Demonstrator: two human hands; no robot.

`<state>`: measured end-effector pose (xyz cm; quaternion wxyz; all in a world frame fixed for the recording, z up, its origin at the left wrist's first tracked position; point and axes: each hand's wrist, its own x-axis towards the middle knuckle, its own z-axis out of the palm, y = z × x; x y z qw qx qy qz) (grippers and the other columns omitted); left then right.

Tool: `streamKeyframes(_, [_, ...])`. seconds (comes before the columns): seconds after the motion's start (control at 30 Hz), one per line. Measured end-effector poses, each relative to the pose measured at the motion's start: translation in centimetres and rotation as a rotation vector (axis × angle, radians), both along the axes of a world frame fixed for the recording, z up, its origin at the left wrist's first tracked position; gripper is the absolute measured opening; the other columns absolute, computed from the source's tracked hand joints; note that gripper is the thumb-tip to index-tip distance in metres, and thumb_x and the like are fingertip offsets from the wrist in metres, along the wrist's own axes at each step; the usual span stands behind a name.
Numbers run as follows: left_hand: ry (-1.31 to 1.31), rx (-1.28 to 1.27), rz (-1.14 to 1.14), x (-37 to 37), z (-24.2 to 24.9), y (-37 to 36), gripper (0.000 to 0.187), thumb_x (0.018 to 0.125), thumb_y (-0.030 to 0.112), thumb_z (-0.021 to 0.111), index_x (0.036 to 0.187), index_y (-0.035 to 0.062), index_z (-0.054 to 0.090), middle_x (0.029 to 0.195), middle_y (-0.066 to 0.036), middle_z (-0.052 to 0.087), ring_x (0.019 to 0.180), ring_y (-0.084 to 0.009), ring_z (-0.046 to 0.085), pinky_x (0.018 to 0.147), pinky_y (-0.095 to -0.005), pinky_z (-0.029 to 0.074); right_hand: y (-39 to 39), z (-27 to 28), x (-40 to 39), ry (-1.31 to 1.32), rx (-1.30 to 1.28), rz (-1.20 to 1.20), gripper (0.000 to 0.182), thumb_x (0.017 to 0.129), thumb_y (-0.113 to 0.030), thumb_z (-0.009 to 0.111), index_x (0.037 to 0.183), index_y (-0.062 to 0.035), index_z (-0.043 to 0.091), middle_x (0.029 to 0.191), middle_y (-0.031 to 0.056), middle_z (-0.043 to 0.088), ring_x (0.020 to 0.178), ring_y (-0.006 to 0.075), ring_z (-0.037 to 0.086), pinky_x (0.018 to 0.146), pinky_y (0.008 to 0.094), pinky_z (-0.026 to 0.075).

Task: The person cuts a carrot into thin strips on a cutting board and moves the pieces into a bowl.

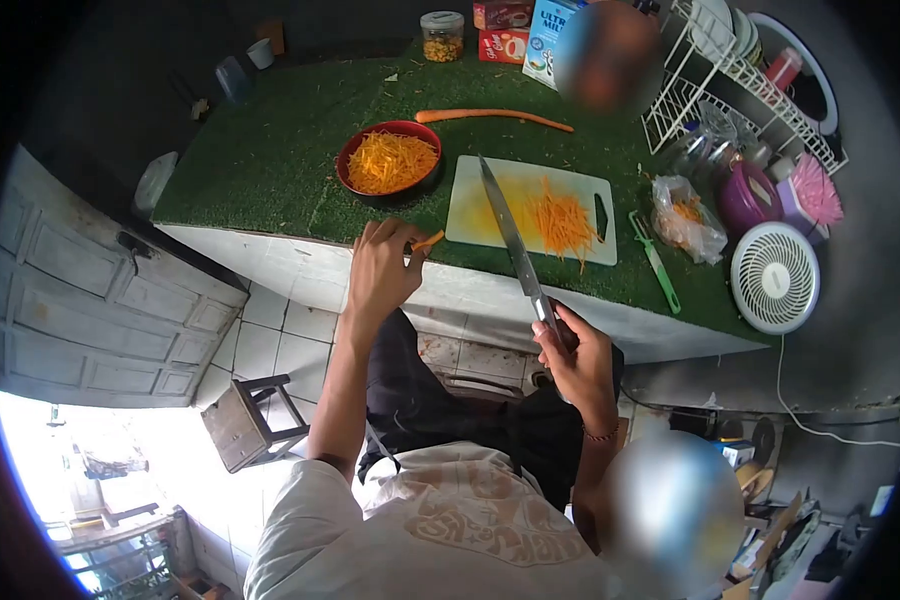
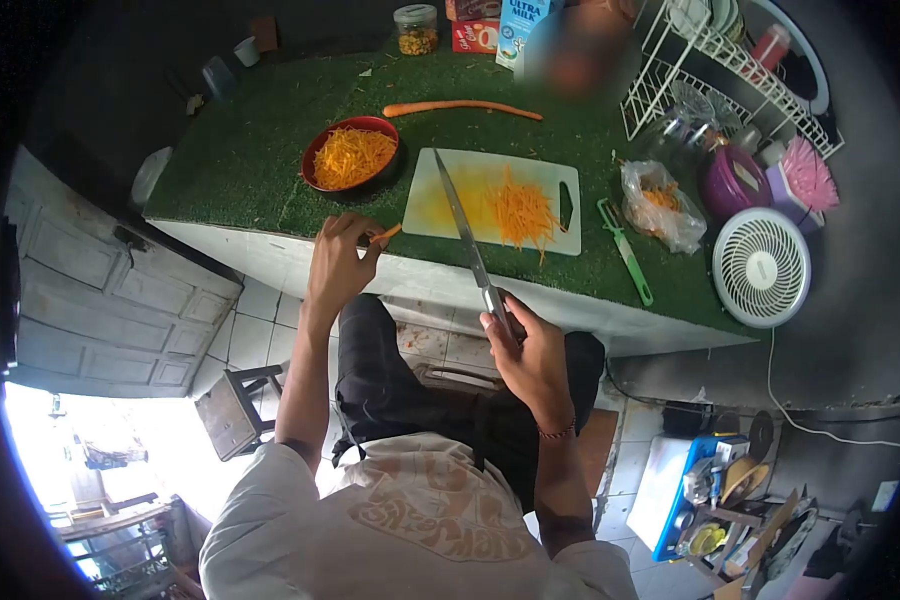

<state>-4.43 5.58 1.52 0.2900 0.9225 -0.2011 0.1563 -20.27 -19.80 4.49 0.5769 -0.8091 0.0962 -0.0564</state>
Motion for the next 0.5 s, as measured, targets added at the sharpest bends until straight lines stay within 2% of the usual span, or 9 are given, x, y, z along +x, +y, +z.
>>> streamKeyframes(0.2, [-0.028,0.004,0.07,-0.8,0.3,-0.9,0.014,0.088,0.013,0.074,0.099,0.008,0.068,0.094,-0.008,0.067,0.094,-0.0323,0.062,0.085,-0.0486,0.046,0.2,-0.2,0.7,0.064,-0.069,-0.023,0.042,0.1,-0.022,0.071,0.129,0.0079,0.064,0.066,0.0057,0.064,0.056,0.008,0.061,0.055,0.028,0.049])
streamKeyframes(0.3, [-0.036,-0.043,0.008,-0.7,0.2,-0.8,0.014,0.089,0.009,0.072,0.102,0.0068,0.068,0.092,-0.01,0.069,0.089,-0.0335,0.063,0.083,-0.0488,0.047,0.4,0.1,0.8,0.058,-0.124,-0.016,0.037,0.101,-0.023,0.069,0.125,0.0053,0.066,0.066,0.007,0.065,0.055,0.0106,0.062,0.054,0.0298,0.049])
streamKeyframes(0.4, [0.008,-0.255,-0.07,-0.5,1.0,-1.6,0.014,0.088,0.009,0.072,0.101,0.0053,0.07,0.089,-0.012,0.071,0.082,-0.0348,0.065,0.078,-0.0471,0.05,0.3,0.6,0.9,0.093,-0.141,-0.007,0.033,0.102,-0.023,0.067,0.124,0.0019,0.068,0.07,0.0076,0.068,0.056,0.012,0.065,0.055,0.0302,0.052])
streamKeyframes(0.5, [0.006,-0.306,-0.048,-0.1,1.6,-3.7,0.012,0.09,0.014,0.075,0.097,0.0037,0.074,0.087,-0.013,0.074,0.077,-0.0286,0.07,0.068,-0.0396,0.055,0.5,1.3,1.1,0.152,-0.094,-0.017,0.032,0.103,-0.023,0.066,0.124,0.0015,0.068,0.074,0.0077,0.07,0.059,0.0124,0.068,0.056,0.0306,0.055])
